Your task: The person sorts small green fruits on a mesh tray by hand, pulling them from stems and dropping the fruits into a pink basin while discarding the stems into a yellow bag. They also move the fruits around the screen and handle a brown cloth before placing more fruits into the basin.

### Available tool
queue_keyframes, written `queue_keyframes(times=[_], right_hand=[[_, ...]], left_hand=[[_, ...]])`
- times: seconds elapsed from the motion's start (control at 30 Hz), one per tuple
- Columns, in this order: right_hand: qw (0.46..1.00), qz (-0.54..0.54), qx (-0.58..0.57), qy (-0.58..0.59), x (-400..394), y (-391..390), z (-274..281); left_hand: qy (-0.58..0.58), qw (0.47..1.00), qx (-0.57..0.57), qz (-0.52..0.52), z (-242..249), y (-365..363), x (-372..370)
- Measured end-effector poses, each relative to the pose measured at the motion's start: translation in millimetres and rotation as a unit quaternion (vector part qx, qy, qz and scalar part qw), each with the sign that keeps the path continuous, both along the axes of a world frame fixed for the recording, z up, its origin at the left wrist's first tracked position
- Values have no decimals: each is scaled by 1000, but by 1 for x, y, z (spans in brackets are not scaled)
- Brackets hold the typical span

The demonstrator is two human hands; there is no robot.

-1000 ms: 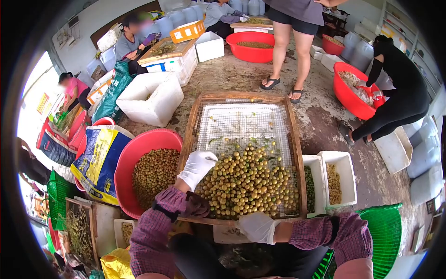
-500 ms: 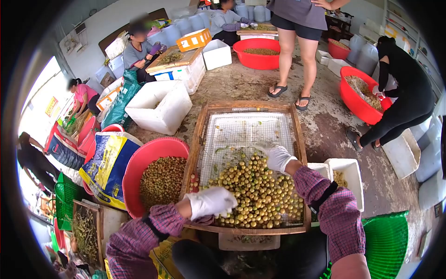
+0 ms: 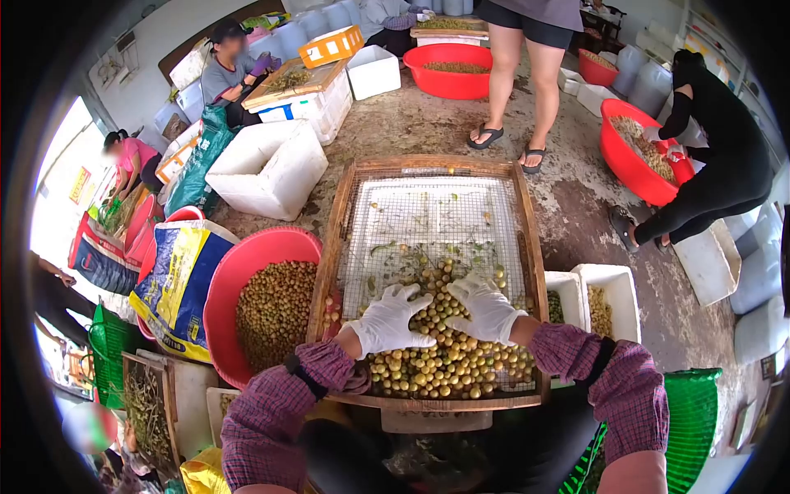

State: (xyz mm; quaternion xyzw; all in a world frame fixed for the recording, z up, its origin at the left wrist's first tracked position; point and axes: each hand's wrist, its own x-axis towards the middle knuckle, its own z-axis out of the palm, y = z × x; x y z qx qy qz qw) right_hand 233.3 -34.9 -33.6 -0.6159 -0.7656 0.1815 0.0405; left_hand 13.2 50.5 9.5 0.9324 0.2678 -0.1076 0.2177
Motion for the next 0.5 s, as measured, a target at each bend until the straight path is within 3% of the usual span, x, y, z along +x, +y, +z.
queue_keyframes(times=[0.07,0.17,0.27,0.3,0.4,0.47,0.5], right_hand=[[996,27,-64,56,-25,-16,37],[999,53,6,-7,-52,-35,35],[994,110,-12,-27,-50,-39,52],[993,114,35,-16,-42,-38,34],[998,49,21,-20,-22,-30,41],[990,20,96,97,-8,-33,41],[992,-13,61,111,-6,-34,57]], left_hand=[[0,1000,-10,-5,17,-14,-5],[34,997,53,-39,25,-26,-9],[-15,999,44,-5,7,-22,-24],[-64,995,71,17,5,-20,-31],[-190,979,57,54,19,-9,-49],[-201,973,86,70,34,-2,-63],[-121,988,60,82,47,-5,-72]])
